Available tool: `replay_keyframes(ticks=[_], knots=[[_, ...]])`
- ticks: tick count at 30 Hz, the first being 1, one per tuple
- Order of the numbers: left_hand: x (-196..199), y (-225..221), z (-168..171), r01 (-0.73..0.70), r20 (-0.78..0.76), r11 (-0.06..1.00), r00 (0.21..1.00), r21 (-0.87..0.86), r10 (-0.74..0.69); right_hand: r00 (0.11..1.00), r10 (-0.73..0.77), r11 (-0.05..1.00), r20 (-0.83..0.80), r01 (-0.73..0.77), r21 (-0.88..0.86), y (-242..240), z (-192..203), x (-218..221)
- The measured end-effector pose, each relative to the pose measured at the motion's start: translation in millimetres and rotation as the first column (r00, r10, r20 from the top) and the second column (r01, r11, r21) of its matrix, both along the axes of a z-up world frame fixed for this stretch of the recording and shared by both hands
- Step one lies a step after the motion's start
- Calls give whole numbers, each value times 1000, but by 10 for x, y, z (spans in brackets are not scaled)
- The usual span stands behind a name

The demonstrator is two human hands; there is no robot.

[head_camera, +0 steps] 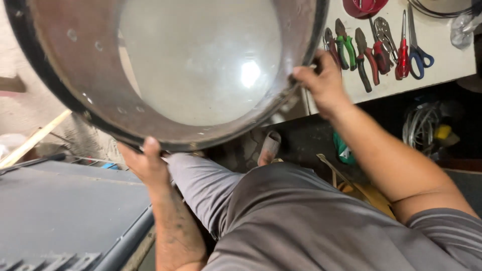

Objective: The person is using a wrench to adjust the tension bolts on a drum rim, rotating the drum to reach different sections.

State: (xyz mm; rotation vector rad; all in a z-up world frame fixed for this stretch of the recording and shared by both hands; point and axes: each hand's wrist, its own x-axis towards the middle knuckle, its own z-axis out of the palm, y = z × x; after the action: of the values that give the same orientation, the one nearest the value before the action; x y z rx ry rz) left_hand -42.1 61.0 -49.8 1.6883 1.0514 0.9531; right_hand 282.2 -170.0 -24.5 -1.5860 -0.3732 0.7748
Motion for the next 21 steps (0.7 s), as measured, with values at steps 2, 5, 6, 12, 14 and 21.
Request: replay_keyframes(ticks=[2,5,6,12,14,21], knots=[[-104,285,-149,-25,-51,1000,998,-19,24,984,-175,975,43,179,-128,22,-118,-250],[-166,581,-54,65,128,976,991,-207,-38,990,-125,970,-57,110,-216,178,205,-721],[-64,784,-221,43,125,978,992,-203,-18,993,-104,973,-61,89,-212,189,6,-655],[-234,983,-72,-59,-322,978,939,200,122,985,166,953,-50,-173,-248,267,-60,-555],[-314,747,80,-175,-378,885,856,431,353,970,207,935,-124,-234,-268,244,21,-482],[93,-1119,94,121,-45,965,990,-233,-135,896,278,903,-347,-367,-225,184,269,-252]])
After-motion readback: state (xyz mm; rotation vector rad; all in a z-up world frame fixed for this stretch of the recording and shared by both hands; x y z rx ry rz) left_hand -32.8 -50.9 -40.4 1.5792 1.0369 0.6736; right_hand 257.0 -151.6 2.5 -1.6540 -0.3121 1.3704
